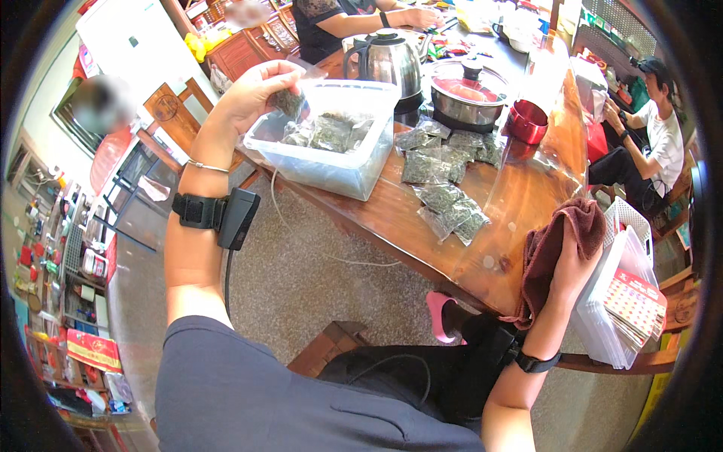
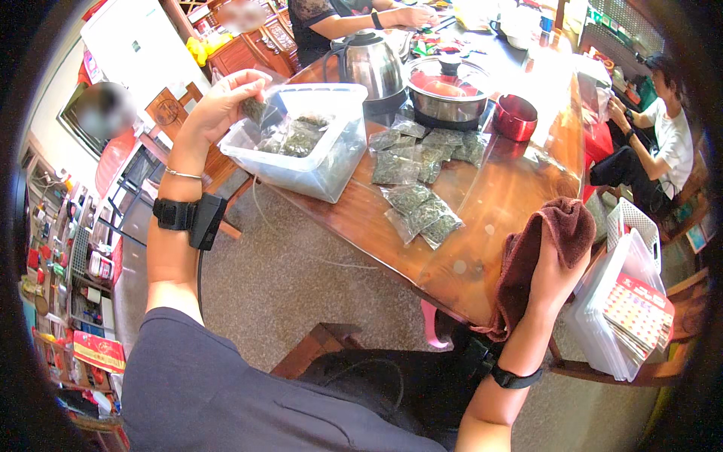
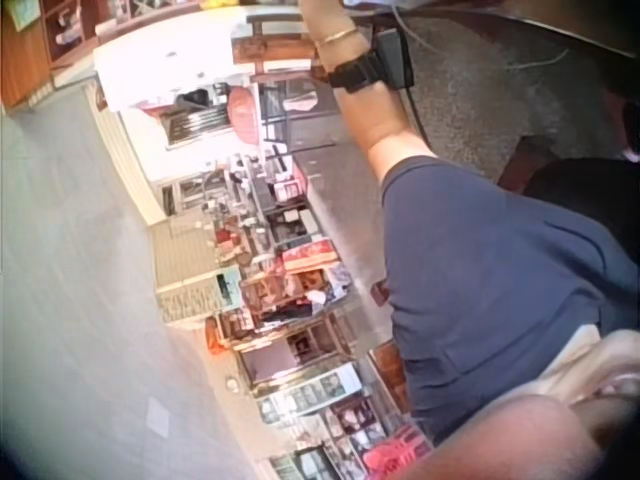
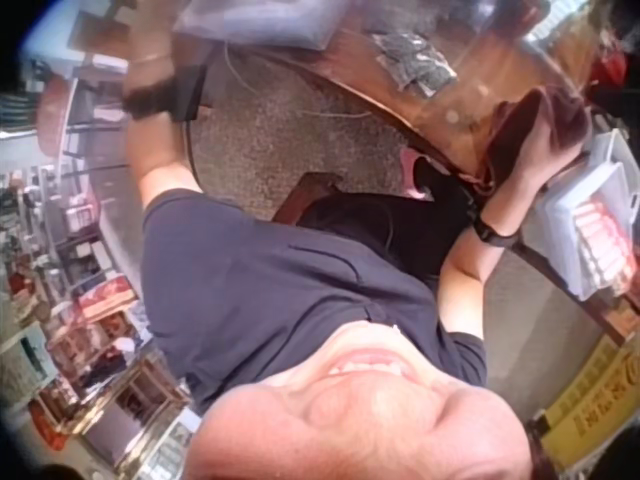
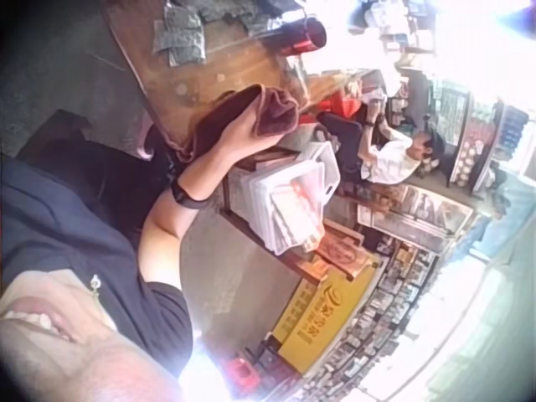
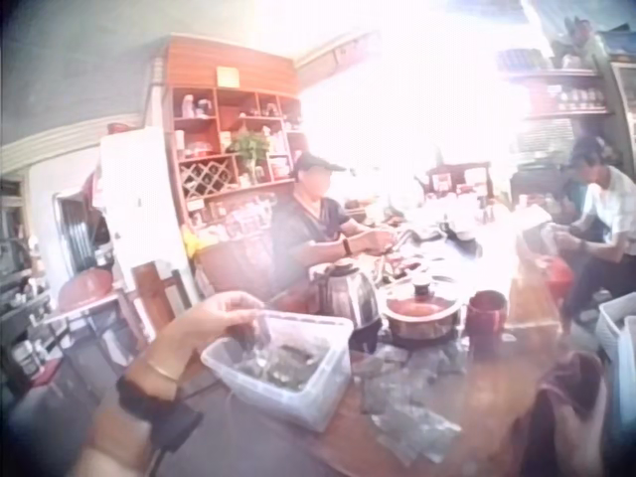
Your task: Cleaning and inspecting individual plastic bags of green tea leaves with a cloth.
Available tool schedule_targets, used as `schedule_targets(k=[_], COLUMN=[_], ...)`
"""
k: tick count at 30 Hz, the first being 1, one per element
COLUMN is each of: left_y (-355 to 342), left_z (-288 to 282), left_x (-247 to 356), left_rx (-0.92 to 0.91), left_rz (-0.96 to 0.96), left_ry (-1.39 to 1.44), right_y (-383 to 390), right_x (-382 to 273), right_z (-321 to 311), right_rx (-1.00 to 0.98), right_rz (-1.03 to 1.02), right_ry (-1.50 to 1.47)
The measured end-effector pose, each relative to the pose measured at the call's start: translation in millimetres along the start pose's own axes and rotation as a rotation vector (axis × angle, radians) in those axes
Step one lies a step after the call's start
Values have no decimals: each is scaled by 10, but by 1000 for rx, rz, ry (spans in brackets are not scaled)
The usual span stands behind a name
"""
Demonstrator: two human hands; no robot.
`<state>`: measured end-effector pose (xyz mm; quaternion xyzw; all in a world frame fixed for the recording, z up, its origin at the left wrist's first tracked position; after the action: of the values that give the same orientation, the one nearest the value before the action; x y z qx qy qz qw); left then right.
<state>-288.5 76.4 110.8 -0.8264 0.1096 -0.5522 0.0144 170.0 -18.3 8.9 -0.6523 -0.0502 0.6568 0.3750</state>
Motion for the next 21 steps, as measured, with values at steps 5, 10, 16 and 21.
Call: schedule_targets(k=[5, 10, 16, 21], left_y=[62, 322, 558, 61], left_z=[-160, 924, 2306, 2391], left_x=[137, 859, 932, 454], left_rx=[424, 97, -318, -20], left_rz=[190, 357, 727, 655], left_ry=[-1248, -786, -1109, -1342], right_y=[-3, -8, 23, 60], right_x=[-32, -46, 25, 8], right_z=[66, 83, -8, 111], right_rx=[-22, -48, -67, -159], right_rz=[12, -40, 65, 133], right_ry=[-31, -112, -148, -57])
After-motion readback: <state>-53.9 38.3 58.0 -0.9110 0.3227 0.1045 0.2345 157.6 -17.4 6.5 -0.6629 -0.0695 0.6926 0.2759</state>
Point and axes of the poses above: each hand's wrist, its own y-axis away from the middle knuckle, its own z-axis out of the palm, x = y × z, the point moved 8 cm from there along -y, towards the middle knuckle, and after that the axes turned 10 degrees about -y, right-handed, at the moved point
